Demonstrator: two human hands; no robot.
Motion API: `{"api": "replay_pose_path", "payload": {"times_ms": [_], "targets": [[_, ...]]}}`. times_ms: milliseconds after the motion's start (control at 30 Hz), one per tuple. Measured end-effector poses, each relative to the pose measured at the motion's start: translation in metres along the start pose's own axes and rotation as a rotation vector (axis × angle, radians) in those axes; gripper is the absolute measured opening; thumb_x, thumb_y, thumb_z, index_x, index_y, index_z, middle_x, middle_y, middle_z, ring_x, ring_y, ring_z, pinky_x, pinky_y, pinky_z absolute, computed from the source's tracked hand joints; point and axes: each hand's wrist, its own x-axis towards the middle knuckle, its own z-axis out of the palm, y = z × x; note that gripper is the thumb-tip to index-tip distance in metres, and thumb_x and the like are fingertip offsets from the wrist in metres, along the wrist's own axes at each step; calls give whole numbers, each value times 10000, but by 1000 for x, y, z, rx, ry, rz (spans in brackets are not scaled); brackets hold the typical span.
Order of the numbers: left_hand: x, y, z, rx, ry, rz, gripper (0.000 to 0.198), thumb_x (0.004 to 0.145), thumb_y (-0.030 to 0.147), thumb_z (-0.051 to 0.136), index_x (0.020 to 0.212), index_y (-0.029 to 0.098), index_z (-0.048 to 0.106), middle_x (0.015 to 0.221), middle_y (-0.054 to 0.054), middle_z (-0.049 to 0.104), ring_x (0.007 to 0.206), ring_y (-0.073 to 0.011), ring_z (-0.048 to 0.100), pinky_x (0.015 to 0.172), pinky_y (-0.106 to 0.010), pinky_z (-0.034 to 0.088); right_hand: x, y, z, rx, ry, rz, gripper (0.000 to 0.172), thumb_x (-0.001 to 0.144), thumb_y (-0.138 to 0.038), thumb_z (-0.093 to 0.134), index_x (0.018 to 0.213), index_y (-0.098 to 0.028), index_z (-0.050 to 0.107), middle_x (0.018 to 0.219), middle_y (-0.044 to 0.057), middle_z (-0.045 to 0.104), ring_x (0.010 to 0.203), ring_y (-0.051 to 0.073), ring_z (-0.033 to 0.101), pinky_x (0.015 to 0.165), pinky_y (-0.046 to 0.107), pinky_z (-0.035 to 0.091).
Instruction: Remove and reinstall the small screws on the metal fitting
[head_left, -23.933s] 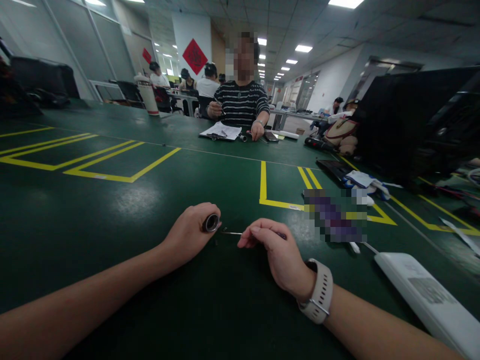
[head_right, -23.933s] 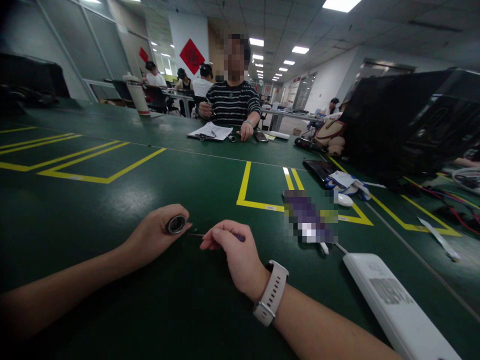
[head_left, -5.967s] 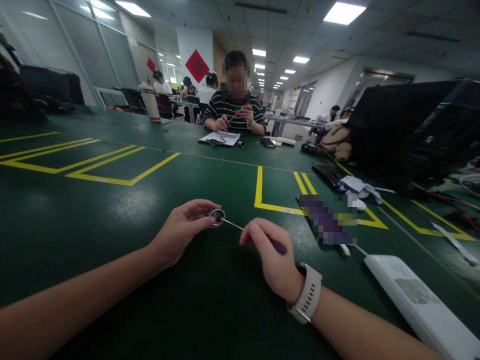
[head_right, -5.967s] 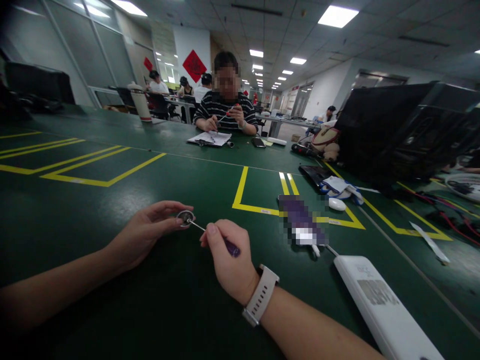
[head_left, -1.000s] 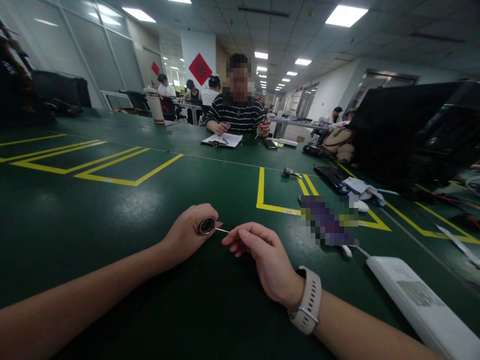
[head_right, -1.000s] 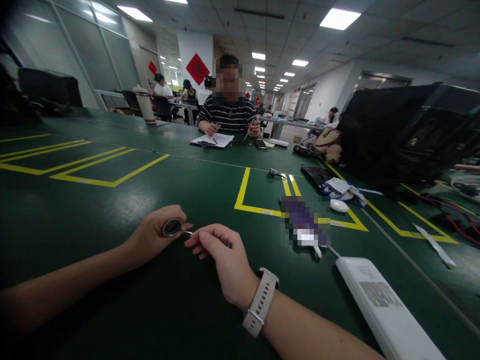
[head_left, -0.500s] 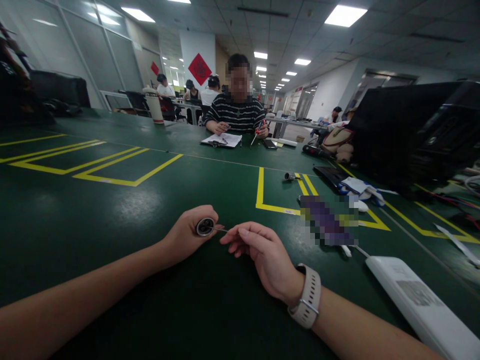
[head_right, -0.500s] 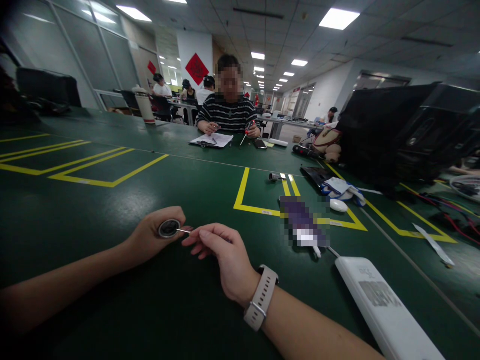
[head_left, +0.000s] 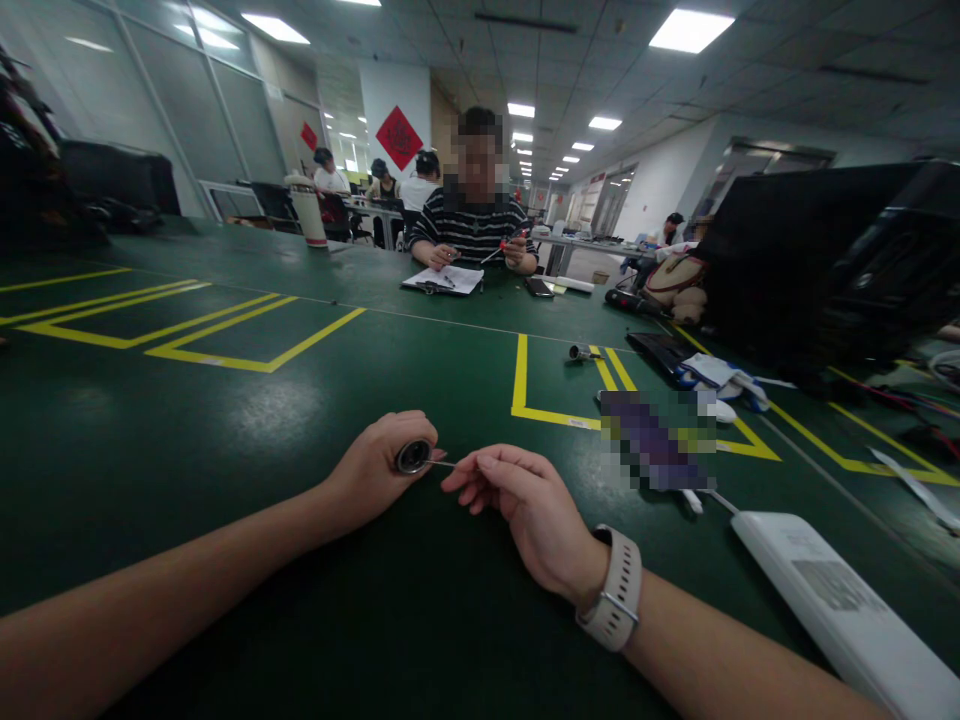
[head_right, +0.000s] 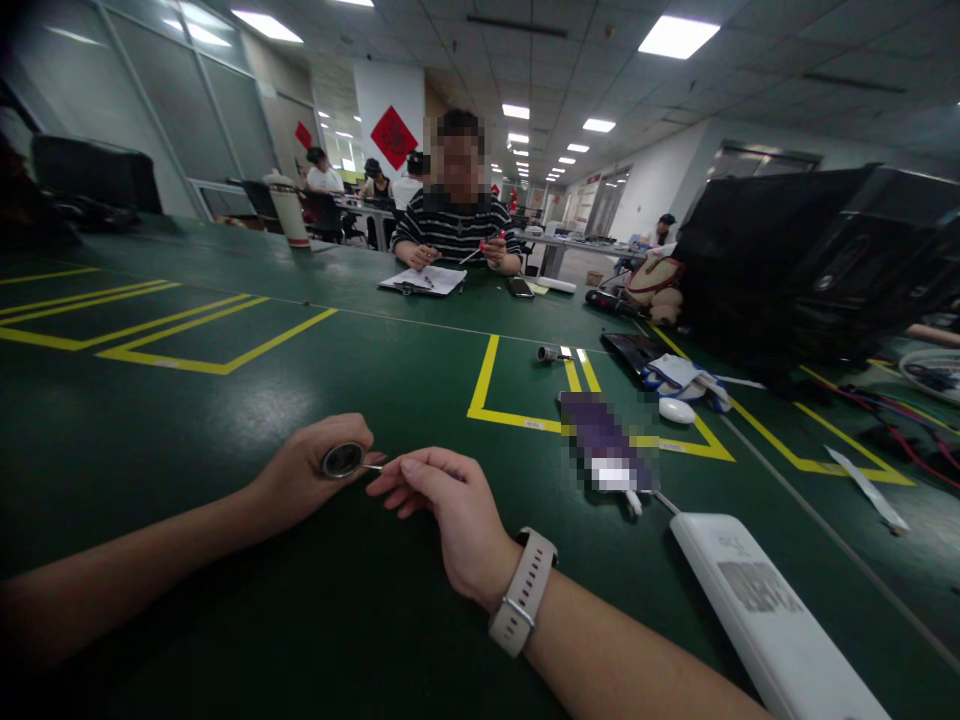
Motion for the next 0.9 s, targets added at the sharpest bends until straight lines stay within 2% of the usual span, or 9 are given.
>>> {"api": "replay_pose_path", "payload": {"times_ms": [167, 533, 767, 900], "targets": [[2, -1, 2, -33, 2, -52, 179, 773, 209, 514, 614, 178, 438, 604, 35, 464, 578, -115, 457, 538, -237, 345, 0, -1, 0, 0, 7, 3, 174, 804, -249, 527, 786, -162, 676, 817, 55, 696, 681, 131, 563, 635, 271, 388], [3, -2, 1, 107, -32, -113, 135, 765, 204, 502, 635, 176, 478, 622, 18, 512, 585, -134, 486, 547, -252, 346, -1, 3, 0, 2, 74, -13, 169, 802, -265, 543, 753, -159, 665, 767, 49, 684, 676, 133, 559, 641, 277, 397], [2, -3, 2, 107, -12, -152, 141, 756, 226, 518, 630, 179, 476, 608, 28, 508, 575, -128, 473, 522, -235, 330, -1, 3, -1, -125, 144, -68, 178, 794, -250, 535, 710, -163, 666, 701, 40, 674, 643, 136, 557, 643, 286, 402], [3, -3, -2, 138, -59, -145, 109, 759, 197, 499, 651, 178, 497, 638, 14, 532, 603, -141, 489, 551, -252, 348, -1, 6, -3, -158, 161, -83, 185, 799, -257, 532, 707, -164, 662, 682, 34, 660, 648, 140, 554, 642, 284, 409]]}}
